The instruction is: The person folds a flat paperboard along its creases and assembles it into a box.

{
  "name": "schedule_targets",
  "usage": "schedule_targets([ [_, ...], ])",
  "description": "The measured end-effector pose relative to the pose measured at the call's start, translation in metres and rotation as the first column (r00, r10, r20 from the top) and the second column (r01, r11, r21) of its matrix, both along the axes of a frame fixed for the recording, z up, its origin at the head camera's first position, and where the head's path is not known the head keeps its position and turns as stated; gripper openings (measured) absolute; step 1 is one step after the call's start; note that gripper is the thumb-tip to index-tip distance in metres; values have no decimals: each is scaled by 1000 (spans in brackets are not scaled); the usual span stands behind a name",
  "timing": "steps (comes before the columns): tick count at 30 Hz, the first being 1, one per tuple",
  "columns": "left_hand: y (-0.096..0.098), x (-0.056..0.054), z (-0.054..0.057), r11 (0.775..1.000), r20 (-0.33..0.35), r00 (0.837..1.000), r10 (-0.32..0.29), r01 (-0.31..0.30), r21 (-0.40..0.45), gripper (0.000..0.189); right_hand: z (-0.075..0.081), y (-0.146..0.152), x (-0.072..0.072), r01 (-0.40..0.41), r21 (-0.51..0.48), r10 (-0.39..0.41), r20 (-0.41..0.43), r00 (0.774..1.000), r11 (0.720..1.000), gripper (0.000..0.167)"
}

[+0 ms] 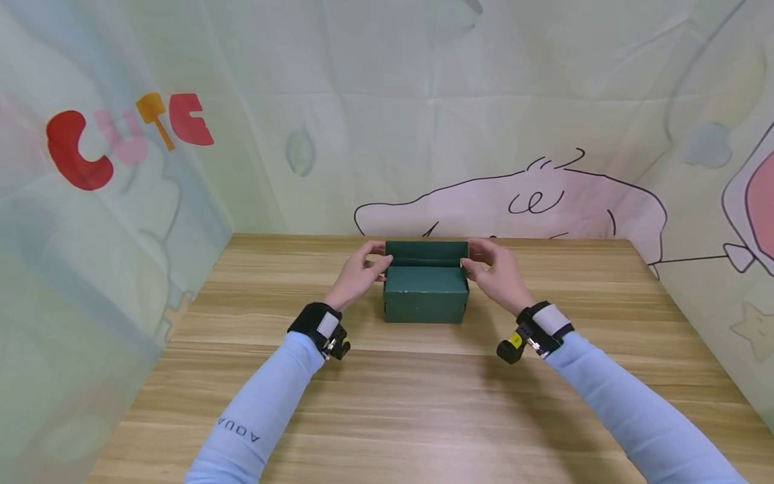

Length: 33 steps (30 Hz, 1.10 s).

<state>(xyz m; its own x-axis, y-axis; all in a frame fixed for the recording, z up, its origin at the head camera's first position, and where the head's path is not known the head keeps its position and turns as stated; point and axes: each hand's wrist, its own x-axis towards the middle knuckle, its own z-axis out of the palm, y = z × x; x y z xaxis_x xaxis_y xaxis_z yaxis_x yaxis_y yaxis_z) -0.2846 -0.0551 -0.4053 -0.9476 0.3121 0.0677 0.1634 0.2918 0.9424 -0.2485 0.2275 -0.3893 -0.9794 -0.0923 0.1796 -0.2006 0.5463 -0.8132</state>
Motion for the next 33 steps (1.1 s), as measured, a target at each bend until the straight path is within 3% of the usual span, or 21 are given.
schedule_targets([
  [7,0,0,2,1000,7,1000,1,-1,4,43,3,-2,1,-4,-38,6,35,999,999,48],
  [17,-2,1,1,1000,-3,1000,-13,13,-18,43,-4,0,3,-8,43,11,-58,998,999,43],
  [23,-3,1,-2,991,-34,996,-80,76,-106,46,-8,1,5,-3,34,6,-79,997,999,40],
  [25,-4,3,-4,983,-19,991,-130,126,-134,57,-9,1,5,-1,26,3,-75,997,1000,40],
  [28,-5,6,-7,964,-4,979,-201,197,-177,88,-10,1,4,-1,20,2,-66,998,1000,40],
  [31,-4,7,-12,952,-22,975,-220,210,-224,113,-11,1,4,-8,13,9,-61,998,1000,40],
  [33,-4,6,-15,949,-54,974,-218,199,-245,114,-11,2,3,-26,1,26,-63,998,1000,40],
])
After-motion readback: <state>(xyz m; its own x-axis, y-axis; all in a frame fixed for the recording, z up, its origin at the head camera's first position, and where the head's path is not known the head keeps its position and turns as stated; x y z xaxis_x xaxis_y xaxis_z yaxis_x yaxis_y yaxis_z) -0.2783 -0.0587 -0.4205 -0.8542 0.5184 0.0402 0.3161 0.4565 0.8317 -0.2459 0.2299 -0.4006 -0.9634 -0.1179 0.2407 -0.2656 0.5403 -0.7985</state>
